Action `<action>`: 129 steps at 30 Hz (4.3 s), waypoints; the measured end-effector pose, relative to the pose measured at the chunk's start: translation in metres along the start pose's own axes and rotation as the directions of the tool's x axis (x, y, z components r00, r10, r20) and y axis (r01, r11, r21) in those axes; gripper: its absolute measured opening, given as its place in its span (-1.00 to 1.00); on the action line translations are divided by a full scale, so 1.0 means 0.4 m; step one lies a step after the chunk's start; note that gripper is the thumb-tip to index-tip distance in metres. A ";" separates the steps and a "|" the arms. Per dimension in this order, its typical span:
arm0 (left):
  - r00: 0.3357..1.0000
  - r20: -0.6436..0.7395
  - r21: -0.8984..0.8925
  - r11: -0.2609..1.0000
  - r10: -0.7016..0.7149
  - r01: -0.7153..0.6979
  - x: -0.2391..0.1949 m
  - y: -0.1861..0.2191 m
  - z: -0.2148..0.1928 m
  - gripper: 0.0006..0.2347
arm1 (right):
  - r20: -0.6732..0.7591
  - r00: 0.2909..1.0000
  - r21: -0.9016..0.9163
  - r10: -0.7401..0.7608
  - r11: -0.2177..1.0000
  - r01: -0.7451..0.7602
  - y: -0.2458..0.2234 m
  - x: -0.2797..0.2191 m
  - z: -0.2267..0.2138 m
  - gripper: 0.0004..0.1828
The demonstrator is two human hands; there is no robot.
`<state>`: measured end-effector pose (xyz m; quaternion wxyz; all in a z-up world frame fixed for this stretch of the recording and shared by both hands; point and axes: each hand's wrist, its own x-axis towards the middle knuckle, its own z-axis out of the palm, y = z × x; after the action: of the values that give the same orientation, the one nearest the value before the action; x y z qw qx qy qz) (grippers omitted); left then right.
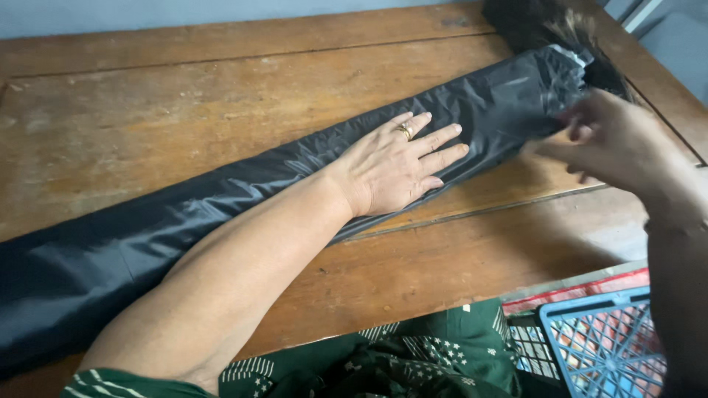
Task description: The person folds a large piece of black fabric on a wooden table and then places it into a black shipping bag, sealing it with a yellow adhesive strip.
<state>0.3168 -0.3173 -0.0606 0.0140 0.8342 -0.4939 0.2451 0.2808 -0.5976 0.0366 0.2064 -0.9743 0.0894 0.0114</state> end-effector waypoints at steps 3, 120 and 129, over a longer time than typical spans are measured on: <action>1.000 -0.019 0.004 1.000 0.017 -0.017 0.004 -0.001 0.000 -0.53 | -0.012 0.999 0.310 -0.043 0.950 0.045 0.064 -0.006 0.013 -0.49; 0.680 0.680 -0.264 0.773 -0.276 0.577 0.035 0.148 -0.354 -0.59 | -0.760 0.339 -0.397 -0.555 0.809 0.434 0.157 -0.428 0.155 -0.68; 0.847 0.462 -0.189 0.904 -0.263 0.384 0.019 0.209 -0.298 -0.71 | -0.306 0.559 -0.309 -0.771 0.636 0.707 0.106 -0.425 0.192 -0.32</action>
<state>0.2034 -0.3348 0.0292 0.0626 0.9288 -0.3647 -0.0194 0.1070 -0.5761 -0.0405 0.0939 -0.9126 -0.2881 -0.2744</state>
